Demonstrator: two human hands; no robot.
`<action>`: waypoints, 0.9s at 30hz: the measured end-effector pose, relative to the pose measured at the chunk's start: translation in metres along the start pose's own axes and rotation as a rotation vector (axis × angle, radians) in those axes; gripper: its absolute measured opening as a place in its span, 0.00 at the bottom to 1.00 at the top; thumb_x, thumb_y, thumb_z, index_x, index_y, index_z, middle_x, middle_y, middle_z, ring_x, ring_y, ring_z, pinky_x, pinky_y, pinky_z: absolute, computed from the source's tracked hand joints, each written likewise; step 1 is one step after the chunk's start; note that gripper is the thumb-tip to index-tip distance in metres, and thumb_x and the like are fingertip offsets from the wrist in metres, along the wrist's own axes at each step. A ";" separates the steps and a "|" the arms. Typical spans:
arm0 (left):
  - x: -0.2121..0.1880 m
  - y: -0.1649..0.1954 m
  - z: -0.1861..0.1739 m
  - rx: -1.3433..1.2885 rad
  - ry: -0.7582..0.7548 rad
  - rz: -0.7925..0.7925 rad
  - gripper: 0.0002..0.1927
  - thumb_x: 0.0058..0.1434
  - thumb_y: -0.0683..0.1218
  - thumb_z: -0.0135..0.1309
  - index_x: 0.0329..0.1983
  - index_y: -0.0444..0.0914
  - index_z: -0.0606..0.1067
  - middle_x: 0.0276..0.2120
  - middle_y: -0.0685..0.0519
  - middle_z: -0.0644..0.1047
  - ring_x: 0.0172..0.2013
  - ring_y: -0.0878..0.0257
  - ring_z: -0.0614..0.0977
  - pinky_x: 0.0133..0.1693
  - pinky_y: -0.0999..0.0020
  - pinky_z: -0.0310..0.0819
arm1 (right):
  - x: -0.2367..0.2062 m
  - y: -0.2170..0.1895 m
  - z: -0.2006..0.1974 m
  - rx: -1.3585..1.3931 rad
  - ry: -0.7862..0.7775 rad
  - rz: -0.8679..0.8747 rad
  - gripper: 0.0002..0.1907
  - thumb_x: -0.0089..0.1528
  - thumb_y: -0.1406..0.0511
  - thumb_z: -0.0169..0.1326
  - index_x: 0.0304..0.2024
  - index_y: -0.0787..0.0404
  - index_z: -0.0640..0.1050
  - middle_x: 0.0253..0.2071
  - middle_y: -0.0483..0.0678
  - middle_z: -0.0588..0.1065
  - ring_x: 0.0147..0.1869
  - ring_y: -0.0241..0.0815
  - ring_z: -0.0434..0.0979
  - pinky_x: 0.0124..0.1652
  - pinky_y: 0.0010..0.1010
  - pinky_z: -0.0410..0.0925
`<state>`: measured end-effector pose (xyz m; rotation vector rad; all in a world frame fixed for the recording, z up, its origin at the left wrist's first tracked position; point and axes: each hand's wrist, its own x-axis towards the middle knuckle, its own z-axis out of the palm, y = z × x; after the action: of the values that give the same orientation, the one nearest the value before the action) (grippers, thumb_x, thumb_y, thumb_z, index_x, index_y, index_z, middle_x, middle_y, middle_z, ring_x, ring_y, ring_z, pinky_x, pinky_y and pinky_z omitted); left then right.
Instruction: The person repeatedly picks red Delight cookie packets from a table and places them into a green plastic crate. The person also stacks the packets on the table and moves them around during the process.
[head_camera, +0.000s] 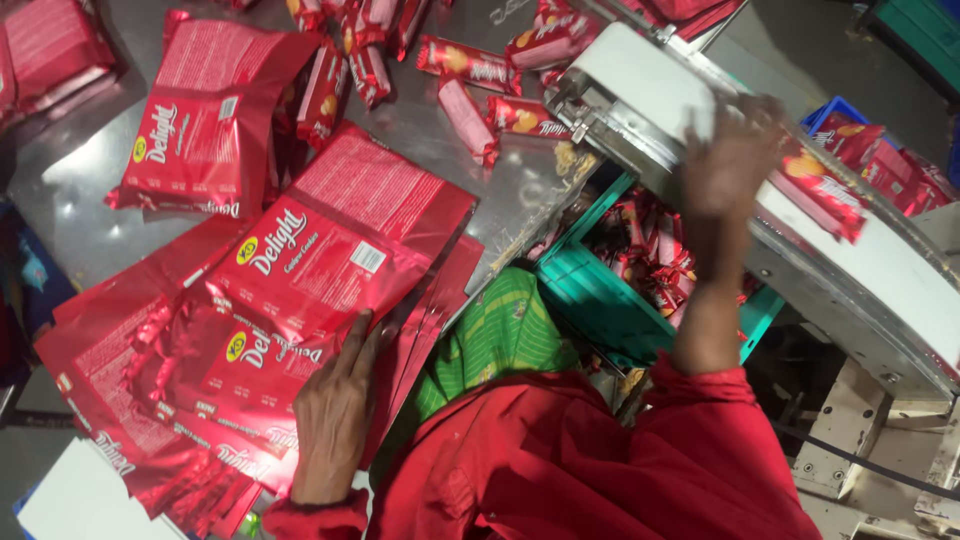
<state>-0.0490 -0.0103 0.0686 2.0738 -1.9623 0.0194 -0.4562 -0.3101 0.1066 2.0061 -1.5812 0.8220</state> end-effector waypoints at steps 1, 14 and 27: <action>0.000 0.000 0.000 0.002 0.013 0.003 0.36 0.52 0.32 0.48 0.65 0.48 0.72 0.68 0.57 0.70 0.33 0.55 0.83 0.32 0.60 0.80 | 0.005 0.021 -0.011 -0.162 -0.059 0.076 0.23 0.70 0.58 0.61 0.64 0.59 0.76 0.62 0.62 0.71 0.67 0.69 0.64 0.59 0.71 0.48; 0.003 0.006 -0.007 -0.106 0.041 -0.080 0.33 0.57 0.34 0.54 0.68 0.39 0.66 0.74 0.48 0.62 0.32 0.48 0.82 0.28 0.56 0.75 | -0.056 -0.013 -0.051 0.653 -0.203 0.045 0.35 0.61 0.65 0.70 0.68 0.59 0.69 0.64 0.55 0.73 0.69 0.59 0.70 0.67 0.47 0.65; 0.003 0.008 0.009 -0.071 0.055 -0.030 0.36 0.58 0.37 0.54 0.72 0.36 0.64 0.72 0.45 0.63 0.25 0.54 0.79 0.27 0.60 0.77 | -0.145 -0.283 0.053 0.914 -0.501 -0.649 0.14 0.55 0.73 0.59 0.44 0.65 0.77 0.50 0.58 0.75 0.64 0.61 0.72 0.69 0.54 0.59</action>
<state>-0.0587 -0.0151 0.0619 2.0351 -1.8724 0.0007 -0.1964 -0.1767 -0.0286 3.3150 -0.6116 0.8821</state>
